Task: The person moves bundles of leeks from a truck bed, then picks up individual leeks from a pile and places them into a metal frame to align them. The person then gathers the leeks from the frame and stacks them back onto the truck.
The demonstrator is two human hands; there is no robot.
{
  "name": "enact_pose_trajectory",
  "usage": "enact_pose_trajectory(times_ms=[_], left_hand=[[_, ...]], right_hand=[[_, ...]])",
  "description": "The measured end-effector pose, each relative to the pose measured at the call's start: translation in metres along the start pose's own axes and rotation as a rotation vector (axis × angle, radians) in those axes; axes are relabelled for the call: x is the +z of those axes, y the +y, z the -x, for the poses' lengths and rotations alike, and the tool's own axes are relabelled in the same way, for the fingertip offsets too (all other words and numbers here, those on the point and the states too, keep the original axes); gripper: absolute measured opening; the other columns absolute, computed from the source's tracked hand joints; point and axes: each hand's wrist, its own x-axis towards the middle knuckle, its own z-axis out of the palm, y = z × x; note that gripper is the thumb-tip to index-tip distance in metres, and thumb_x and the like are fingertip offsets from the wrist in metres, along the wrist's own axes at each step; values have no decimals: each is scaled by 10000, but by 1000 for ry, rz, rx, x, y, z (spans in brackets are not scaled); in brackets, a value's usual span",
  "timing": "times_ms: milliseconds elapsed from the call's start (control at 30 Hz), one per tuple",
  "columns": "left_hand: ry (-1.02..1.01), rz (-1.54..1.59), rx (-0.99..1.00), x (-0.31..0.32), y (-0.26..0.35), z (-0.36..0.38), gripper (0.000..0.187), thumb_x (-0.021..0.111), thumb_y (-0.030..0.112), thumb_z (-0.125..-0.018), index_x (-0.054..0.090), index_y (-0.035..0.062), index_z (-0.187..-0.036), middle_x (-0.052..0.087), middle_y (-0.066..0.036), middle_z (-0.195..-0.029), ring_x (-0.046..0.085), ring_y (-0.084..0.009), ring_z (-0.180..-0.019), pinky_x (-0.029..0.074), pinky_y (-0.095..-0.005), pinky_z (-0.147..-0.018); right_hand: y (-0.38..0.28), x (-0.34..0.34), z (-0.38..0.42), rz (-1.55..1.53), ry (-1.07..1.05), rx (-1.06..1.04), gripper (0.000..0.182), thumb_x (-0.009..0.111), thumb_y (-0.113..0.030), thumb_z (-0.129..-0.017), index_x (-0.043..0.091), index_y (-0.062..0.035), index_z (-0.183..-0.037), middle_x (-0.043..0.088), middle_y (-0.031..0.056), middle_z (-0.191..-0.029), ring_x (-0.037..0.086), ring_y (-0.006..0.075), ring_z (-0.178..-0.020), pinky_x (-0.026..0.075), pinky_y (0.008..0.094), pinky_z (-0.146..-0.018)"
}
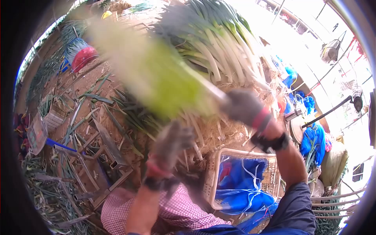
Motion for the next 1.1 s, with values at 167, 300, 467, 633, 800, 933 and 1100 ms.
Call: enact_pose_trajectory(times_ms=[167,300,467,633,800,933,1100], left_hand=[[-147,451,-70,13,-38,-72,487,681,290,-991,511,87,-1400,706,-66,-1106,675,-158,-958,563,-366,-907],[174,274,-72,-14,-25,-63,346,620,132,-998,581,89,-1339,715,-65,-1019,621,-109,-688,555,-315,-682],[264,63,-102,-57,-41,-50,353,654,122,-979,622,30,-1318,716,-98,-985,596,-93,-626,538,-281,-585],[158,48,-70,-63,-35,-41,394,716,102,-943,619,1,-1311,718,-117,-973,599,-99,-623,558,-292,-565],[-75,209,-23,-68,-46,-56,572,751,261,-959,502,15,-1412,692,-134,-1219,706,-230,-1006,617,-416,-887],[-158,529,-99,-60,-33,-40,542,700,315,-991,498,71,-1430,665,-90,-1255,647,-290,-1166,512,-495,-1066],[-24,716,-40,-72,-50,-49,437,653,41,-915,551,38,-1340,704,-56,-1084,695,-203,-977,529,-478,-996]], right_hand=[[-23,64,7,-302,-128,-231,394,677,-397,-948,747,-48,-1118,741,172,-869,735,289,-840,563,412,-824],[-2,54,-94,-96,357,-145,422,697,-414,-926,729,-40,-1118,732,214,-973,722,354,-908,562,453,-829],[14,49,-193,458,542,86,451,727,-420,-865,729,-44,-1114,700,206,-1172,696,386,-1021,561,472,-883],[-2,8,-188,50,440,133,310,700,-258,-851,749,-54,-1080,718,224,-1068,716,373,-1043,570,493,-891],[-46,98,-29,-7,389,-232,330,730,-328,-863,624,-36,-974,667,205,-919,686,379,-814,556,535,-744],[-46,150,46,-381,-113,-112,342,710,-335,-879,662,-22,-1009,687,247,-929,701,416,-855,547,502,-779],[13,100,-43,-220,205,-673,287,716,-298,-930,731,-100,-1139,730,100,-910,713,275,-820,565,354,-713]])
